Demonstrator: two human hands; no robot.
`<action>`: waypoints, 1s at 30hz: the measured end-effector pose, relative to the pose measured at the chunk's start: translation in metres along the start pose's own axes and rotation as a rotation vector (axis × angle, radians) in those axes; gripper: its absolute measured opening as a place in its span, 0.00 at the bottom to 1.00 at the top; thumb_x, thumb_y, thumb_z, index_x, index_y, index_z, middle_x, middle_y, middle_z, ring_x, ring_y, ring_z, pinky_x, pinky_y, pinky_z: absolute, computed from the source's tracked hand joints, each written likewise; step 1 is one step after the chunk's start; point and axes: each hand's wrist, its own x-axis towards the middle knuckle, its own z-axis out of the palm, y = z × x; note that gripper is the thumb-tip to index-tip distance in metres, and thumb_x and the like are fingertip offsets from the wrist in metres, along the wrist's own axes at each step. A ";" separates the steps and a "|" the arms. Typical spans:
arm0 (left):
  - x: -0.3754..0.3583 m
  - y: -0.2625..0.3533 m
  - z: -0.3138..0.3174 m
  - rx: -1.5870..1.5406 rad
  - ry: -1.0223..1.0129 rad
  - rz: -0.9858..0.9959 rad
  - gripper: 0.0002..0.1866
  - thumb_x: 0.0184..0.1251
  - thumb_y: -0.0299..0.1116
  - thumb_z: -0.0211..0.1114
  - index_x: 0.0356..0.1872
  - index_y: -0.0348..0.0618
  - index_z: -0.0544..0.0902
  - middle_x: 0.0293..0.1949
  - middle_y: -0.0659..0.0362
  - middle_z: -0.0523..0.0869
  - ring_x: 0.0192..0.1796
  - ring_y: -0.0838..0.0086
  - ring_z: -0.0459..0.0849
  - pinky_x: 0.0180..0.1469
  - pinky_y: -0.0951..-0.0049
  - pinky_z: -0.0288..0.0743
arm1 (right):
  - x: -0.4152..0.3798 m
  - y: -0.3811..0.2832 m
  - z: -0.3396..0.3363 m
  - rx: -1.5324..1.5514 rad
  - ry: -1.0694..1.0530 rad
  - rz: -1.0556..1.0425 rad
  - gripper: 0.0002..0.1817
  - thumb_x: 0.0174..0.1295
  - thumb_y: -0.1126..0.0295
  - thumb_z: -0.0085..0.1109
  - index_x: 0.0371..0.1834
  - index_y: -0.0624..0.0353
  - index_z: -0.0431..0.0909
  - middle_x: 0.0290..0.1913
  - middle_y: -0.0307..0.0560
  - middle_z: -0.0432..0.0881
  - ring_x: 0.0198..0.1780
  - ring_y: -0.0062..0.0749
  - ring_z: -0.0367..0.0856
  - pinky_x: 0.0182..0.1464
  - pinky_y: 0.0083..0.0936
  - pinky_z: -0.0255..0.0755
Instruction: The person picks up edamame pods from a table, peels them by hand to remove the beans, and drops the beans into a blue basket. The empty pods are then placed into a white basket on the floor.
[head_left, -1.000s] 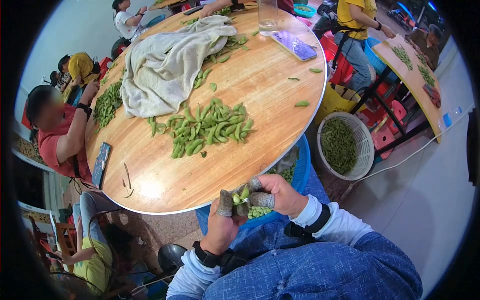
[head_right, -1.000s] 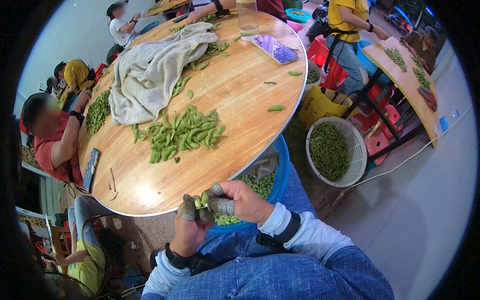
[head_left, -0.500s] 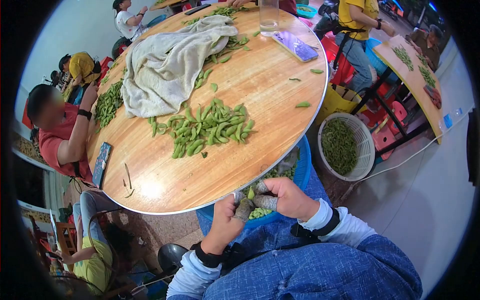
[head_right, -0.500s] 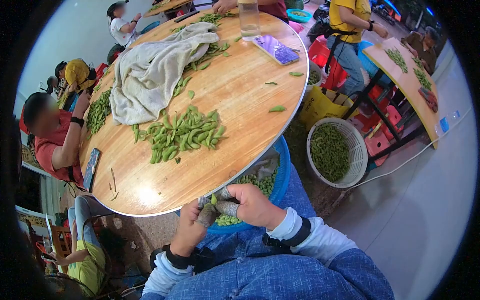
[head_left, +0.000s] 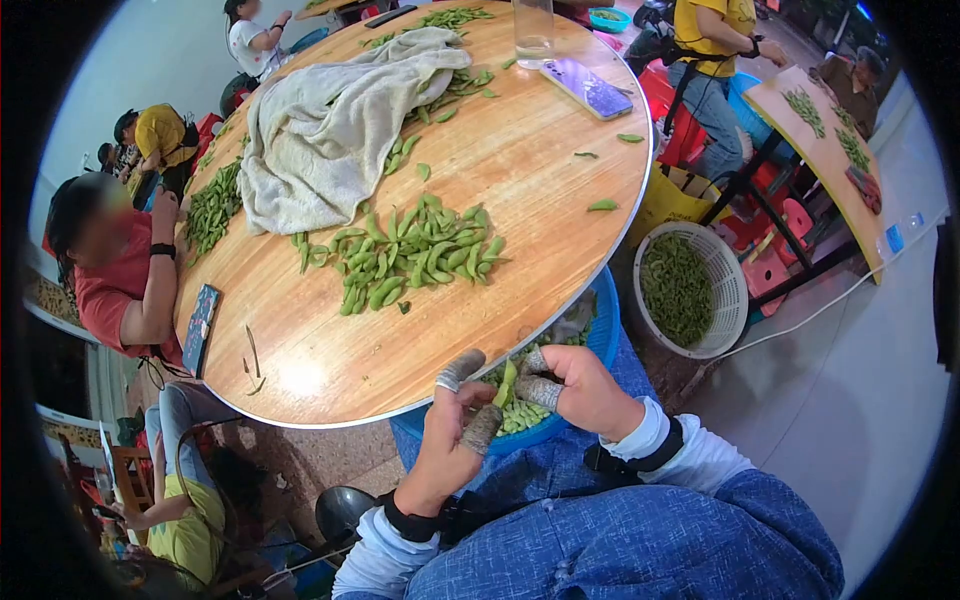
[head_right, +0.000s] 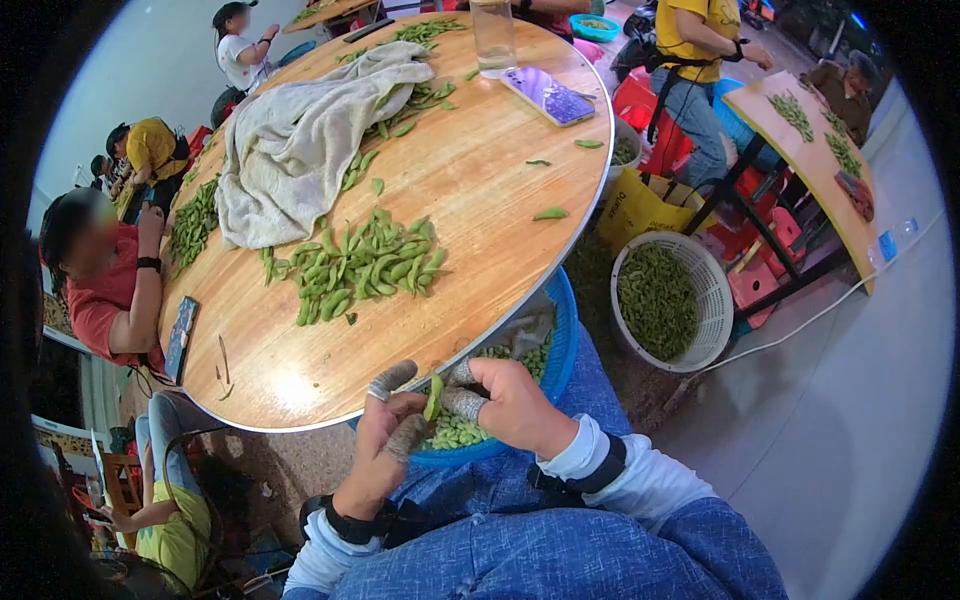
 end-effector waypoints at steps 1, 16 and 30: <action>0.002 0.002 0.002 -0.042 -0.003 0.042 0.24 0.60 0.24 0.53 0.57 0.36 0.56 0.38 0.54 0.76 0.39 0.77 0.74 0.41 0.77 0.68 | -0.001 0.001 0.001 -0.004 -0.015 -0.003 0.08 0.53 0.81 0.51 0.37 0.66 0.74 0.33 0.40 0.78 0.35 0.17 0.71 0.39 0.18 0.68; -0.001 0.001 0.008 0.420 0.125 0.081 0.12 0.56 0.25 0.60 0.42 0.35 0.72 0.32 0.55 0.80 0.37 0.69 0.79 0.40 0.74 0.71 | -0.003 0.002 0.003 0.046 -0.071 0.020 0.08 0.56 0.78 0.53 0.39 0.65 0.74 0.35 0.38 0.78 0.37 0.16 0.71 0.40 0.17 0.67; -0.002 0.011 0.006 0.893 0.071 0.286 0.12 0.48 0.23 0.61 0.36 0.35 0.75 0.26 0.44 0.77 0.30 0.50 0.77 0.30 0.61 0.70 | -0.004 0.002 0.003 0.033 -0.077 0.059 0.05 0.56 0.78 0.52 0.35 0.65 0.75 0.32 0.35 0.76 0.34 0.14 0.69 0.37 0.16 0.67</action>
